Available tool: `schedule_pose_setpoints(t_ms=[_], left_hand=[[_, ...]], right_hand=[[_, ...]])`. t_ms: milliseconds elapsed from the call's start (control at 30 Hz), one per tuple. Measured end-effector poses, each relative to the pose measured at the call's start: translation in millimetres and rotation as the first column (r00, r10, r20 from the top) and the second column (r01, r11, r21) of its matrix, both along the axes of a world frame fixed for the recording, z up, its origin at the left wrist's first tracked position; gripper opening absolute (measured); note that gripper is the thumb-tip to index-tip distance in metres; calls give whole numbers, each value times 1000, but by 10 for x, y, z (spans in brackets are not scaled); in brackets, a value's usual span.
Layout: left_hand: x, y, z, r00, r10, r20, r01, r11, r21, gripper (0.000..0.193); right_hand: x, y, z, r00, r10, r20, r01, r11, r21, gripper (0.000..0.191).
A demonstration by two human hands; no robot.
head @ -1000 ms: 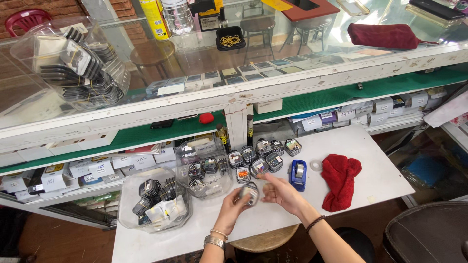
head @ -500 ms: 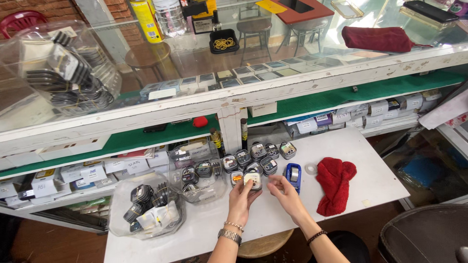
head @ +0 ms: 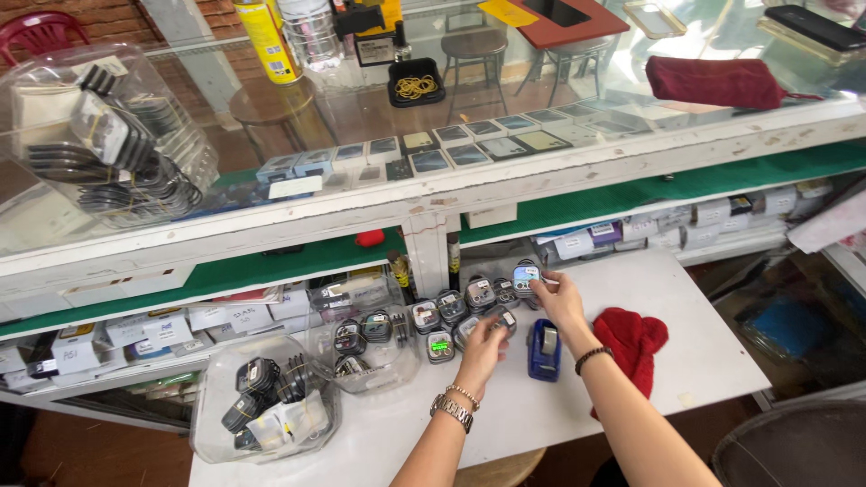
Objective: The person picks up small round tins one at a time from the counter, uses a blue tape dispenser to wrap tape around each tin, and arranges the taped tins in rows on the white counter.
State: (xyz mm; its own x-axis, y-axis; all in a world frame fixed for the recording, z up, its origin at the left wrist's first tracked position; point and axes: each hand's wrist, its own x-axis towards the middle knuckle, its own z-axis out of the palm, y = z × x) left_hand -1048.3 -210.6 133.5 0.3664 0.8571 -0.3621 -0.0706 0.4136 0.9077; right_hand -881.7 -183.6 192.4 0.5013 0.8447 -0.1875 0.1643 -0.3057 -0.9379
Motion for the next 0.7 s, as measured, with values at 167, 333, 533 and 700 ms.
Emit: schedule_pose_setpoints(t_ms=[167, 333, 533, 700], left_hand=[[-284, 45, -105, 999, -43, -16, 43, 999, -21, 36], [-477, -22, 112, 999, -29, 21, 26, 993, 113, 30], [-971, 32, 758, 919, 380, 102, -388, 831, 400, 24], [-1762, 513, 756, 732, 577, -362, -257, 727, 637, 27]], right_hand=[[-182, 205, 52, 995, 73, 65, -66, 992, -105, 49], [-300, 190, -32, 708, 149, 690, -143, 987, -66, 44], [-648, 138, 177, 807, 92, 584, -259, 943, 210, 35], [-1277, 81, 244, 851, 510, 123, -525, 827, 201, 27]])
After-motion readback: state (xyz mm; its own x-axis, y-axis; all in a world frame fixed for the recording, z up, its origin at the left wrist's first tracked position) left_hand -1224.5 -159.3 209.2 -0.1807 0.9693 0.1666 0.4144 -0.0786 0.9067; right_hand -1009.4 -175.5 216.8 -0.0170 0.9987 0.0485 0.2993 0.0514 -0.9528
